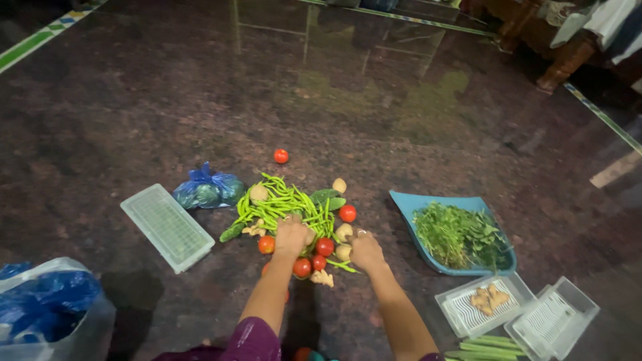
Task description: The person sorts vegetables by hand, placing green chilies, tomatoes, and other items into separate plastic containers on the floor.
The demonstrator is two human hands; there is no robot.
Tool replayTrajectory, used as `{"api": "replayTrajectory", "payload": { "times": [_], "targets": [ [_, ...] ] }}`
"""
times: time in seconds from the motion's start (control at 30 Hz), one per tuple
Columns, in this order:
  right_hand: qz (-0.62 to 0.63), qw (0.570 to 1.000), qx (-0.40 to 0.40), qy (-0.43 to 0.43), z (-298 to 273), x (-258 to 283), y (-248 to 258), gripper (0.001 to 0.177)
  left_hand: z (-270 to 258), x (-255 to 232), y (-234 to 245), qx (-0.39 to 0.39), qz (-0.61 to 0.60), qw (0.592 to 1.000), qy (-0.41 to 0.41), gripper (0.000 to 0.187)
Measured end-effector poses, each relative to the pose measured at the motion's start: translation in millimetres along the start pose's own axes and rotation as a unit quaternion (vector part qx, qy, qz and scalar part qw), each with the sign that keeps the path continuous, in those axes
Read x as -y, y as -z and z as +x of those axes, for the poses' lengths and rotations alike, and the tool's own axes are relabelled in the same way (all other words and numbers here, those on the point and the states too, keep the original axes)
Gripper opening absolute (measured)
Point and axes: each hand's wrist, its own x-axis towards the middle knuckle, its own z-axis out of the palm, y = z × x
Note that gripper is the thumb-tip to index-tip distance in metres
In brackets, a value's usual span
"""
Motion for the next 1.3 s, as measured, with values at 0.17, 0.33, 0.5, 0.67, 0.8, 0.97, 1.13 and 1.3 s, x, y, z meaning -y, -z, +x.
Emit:
{"api": "replayTrajectory", "payload": {
  "times": [0.17,0.33,0.5,0.67,0.8,0.97,1.13,1.3],
  "targets": [
    [-0.034,0.999,-0.010,-0.019,-9,-16,7,0.035,3,-20,-7,-0.025,0.016,0.999,-0.029,0.017],
    [-0.021,0.998,-0.001,-0.052,-21,-35,10,0.032,8,-46,-10,-0.032,0.005,0.998,-0.052,0.017],
    [-0.048,0.997,0.017,-0.056,-31,-53,19,0.040,10,-75,3,-0.026,-0.023,0.996,-0.081,0.019],
    [-0.033,0.998,-0.020,-0.057,-42,-70,25,0.040,15,-106,11,-0.060,-0.041,0.987,-0.142,0.019],
    [-0.030,0.996,-0.011,-0.088,-50,-84,27,0.040,17,-130,26,-0.072,-0.043,0.984,-0.160,0.020],
    [-0.040,0.995,-0.047,-0.080,-66,-114,19,0.038,15,-153,47,-0.032,-0.037,0.983,-0.177,0.017],
    [-0.047,0.993,-0.053,-0.096,-83,-140,16,0.042,15,-171,60,-0.034,-0.056,0.980,-0.190,0.021],
    [-0.034,0.991,-0.068,-0.111,-99,-151,23,0.048,15,-192,52,-0.046,-0.052,0.978,-0.195,0.022]
  ]
}}
